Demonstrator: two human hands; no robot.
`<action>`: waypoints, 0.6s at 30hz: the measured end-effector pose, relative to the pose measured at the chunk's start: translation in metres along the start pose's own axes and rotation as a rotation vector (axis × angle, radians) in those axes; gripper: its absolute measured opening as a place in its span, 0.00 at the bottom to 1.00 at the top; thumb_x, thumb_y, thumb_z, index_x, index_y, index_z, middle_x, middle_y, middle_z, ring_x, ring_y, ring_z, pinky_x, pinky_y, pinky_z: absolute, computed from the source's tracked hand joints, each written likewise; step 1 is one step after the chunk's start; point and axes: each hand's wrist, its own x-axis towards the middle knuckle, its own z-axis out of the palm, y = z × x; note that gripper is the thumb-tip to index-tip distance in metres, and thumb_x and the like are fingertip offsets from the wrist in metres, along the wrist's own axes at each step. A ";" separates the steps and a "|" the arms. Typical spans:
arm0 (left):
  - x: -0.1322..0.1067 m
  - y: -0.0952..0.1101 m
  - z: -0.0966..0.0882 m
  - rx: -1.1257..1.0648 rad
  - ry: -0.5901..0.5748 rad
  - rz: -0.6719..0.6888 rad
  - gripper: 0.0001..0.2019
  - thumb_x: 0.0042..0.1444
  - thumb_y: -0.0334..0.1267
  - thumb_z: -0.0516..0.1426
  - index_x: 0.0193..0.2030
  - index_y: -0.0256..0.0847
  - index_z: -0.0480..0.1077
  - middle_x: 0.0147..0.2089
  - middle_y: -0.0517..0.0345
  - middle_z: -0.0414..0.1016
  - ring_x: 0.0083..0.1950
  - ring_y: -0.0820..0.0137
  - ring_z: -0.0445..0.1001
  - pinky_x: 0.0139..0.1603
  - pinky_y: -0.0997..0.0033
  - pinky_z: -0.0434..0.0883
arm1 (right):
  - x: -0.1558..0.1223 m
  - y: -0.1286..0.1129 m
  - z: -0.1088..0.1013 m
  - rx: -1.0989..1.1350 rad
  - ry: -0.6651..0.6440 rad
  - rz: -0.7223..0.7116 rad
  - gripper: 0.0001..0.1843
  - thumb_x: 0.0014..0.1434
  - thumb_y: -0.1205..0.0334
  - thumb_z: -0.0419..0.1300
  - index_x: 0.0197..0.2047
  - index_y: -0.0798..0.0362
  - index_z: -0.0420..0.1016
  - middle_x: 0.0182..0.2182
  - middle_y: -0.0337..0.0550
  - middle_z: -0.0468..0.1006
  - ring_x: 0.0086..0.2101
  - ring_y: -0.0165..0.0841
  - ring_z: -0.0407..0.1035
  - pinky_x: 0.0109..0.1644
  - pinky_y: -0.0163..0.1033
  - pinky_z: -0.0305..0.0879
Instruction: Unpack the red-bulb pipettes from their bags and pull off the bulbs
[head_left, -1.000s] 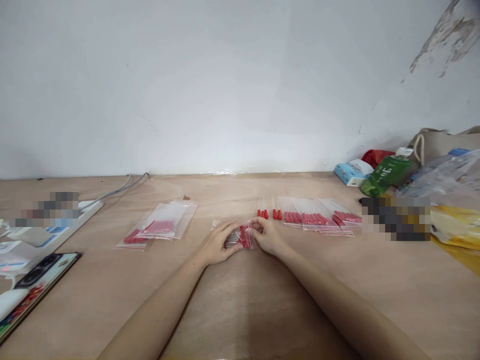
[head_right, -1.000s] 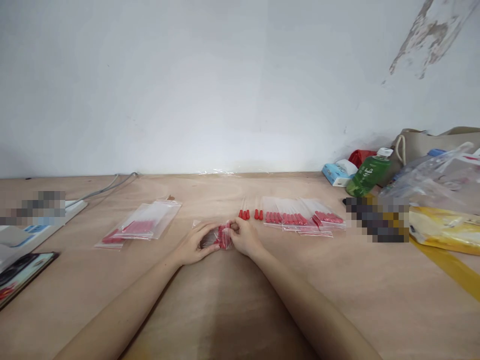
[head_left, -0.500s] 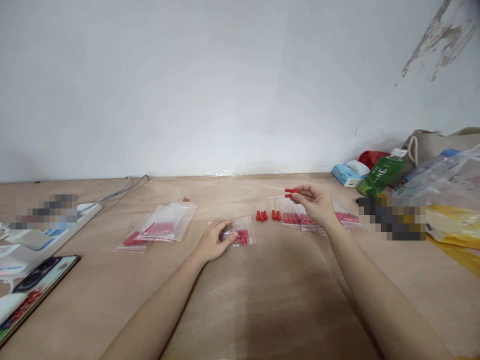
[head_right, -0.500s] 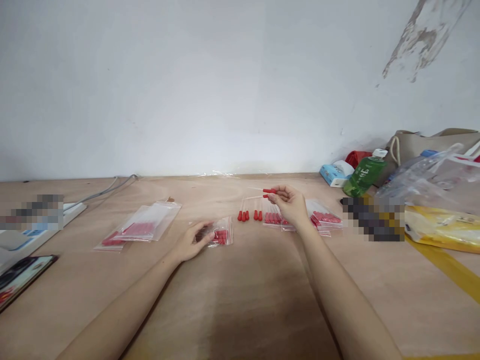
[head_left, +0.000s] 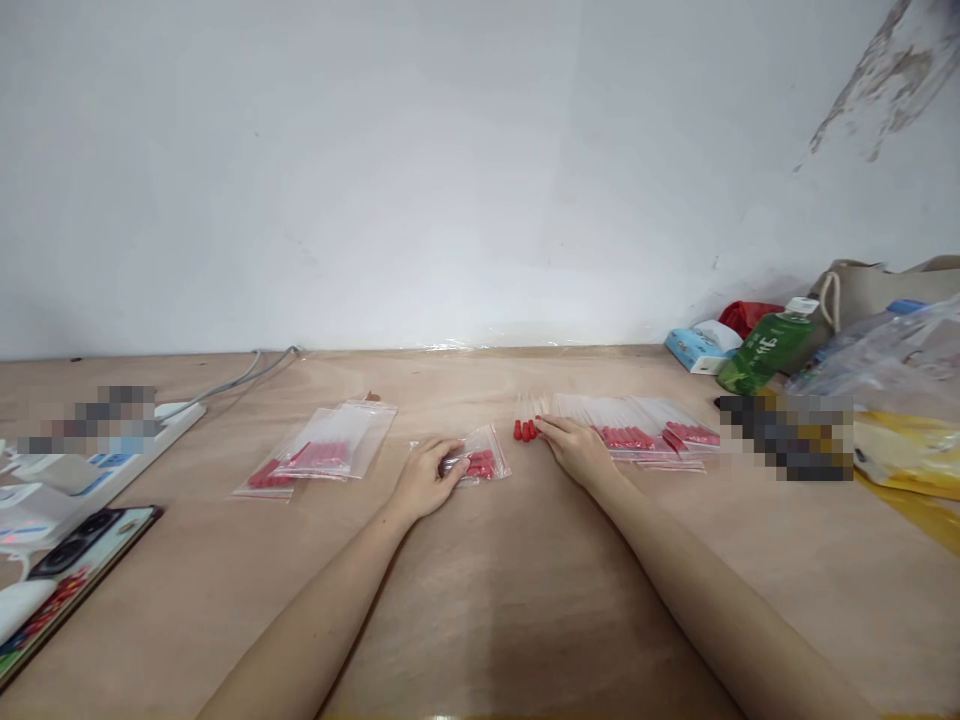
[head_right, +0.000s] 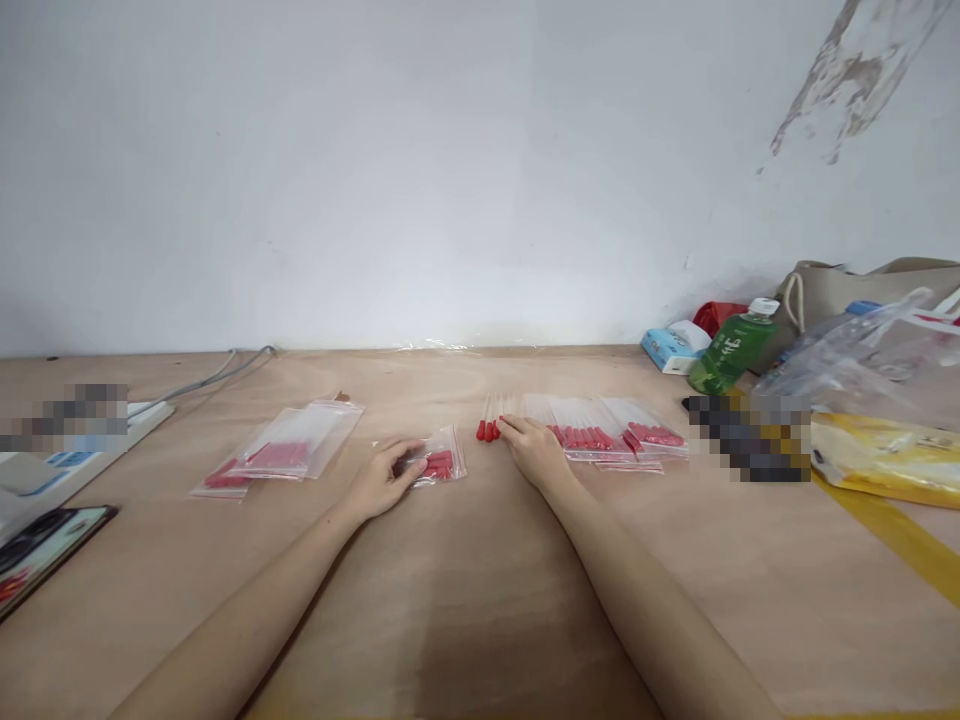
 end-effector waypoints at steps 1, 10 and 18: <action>0.000 0.000 0.000 -0.001 0.001 0.003 0.14 0.55 0.43 0.52 0.45 0.39 0.69 0.44 0.51 0.72 0.46 0.65 0.70 0.48 0.63 0.67 | 0.000 0.000 -0.001 -0.018 -0.009 -0.009 0.14 0.60 0.67 0.48 0.42 0.50 0.74 0.43 0.44 0.75 0.40 0.34 0.70 0.42 0.38 0.65; -0.001 -0.001 0.000 -0.013 -0.010 0.011 0.16 0.53 0.45 0.53 0.46 0.40 0.69 0.46 0.51 0.72 0.48 0.63 0.70 0.50 0.60 0.67 | 0.005 -0.040 -0.019 0.029 -0.038 0.134 0.12 0.57 0.54 0.54 0.35 0.50 0.75 0.32 0.44 0.75 0.37 0.36 0.64 0.41 0.43 0.52; -0.004 0.002 -0.002 -0.076 -0.147 0.136 0.22 0.51 0.44 0.56 0.53 0.41 0.64 0.52 0.50 0.69 0.53 0.63 0.68 0.54 0.59 0.65 | 0.006 -0.065 -0.015 0.286 -0.257 0.087 0.12 0.56 0.54 0.55 0.42 0.45 0.74 0.35 0.43 0.73 0.36 0.35 0.61 0.40 0.41 0.52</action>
